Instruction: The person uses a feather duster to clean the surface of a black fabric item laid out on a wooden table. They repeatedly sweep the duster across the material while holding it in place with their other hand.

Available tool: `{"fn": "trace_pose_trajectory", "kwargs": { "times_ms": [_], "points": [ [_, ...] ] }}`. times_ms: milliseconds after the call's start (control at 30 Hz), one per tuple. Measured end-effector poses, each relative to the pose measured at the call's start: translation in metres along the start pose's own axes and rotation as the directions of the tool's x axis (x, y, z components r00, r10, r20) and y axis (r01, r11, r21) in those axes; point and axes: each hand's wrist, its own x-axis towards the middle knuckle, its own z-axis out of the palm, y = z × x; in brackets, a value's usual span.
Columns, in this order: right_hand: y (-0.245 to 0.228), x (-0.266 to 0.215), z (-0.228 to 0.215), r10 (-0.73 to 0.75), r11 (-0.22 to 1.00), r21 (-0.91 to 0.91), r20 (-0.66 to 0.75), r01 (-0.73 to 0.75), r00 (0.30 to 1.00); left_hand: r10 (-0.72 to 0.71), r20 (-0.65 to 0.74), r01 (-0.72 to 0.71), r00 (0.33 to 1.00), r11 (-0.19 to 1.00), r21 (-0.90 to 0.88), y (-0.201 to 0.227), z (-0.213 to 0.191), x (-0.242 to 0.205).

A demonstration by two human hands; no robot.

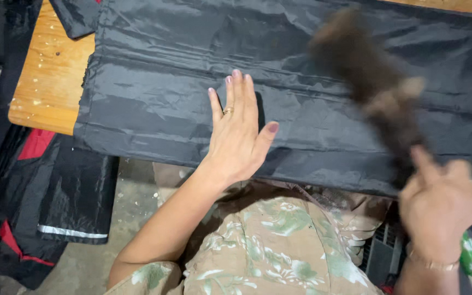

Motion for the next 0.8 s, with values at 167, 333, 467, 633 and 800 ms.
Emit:
{"fn": "trace_pose_trajectory", "kwargs": {
  "times_ms": [167,333,467,633,800],
  "points": [
    [0.02,-0.005,0.019,0.226,0.962,0.194,-0.168,-0.192,0.96,0.035,-0.021,-0.031,0.999,0.982,0.187,-0.003,0.011,0.01],
    [-0.059,-0.006,-0.053,0.013,0.963,0.267,-0.143,0.026,0.99,0.055,-0.042,-0.045,0.998,0.978,0.203,0.003,0.008,0.017],
    [-0.042,0.018,-0.026,0.017,0.985,0.174,0.009,-0.018,1.0,0.076,-0.042,-0.058,0.996,0.94,0.336,-0.004,0.017,0.018],
    [0.067,0.016,0.098,0.3,0.606,0.744,0.115,-0.282,0.947,0.058,-0.034,-0.037,0.998,0.895,0.444,-0.002,0.024,0.018],
    [0.026,0.03,0.013,0.218,0.897,0.421,-0.146,-0.139,0.965,0.073,-0.046,-0.045,0.996,0.897,0.441,-0.002,0.023,0.02]
  ]
}}
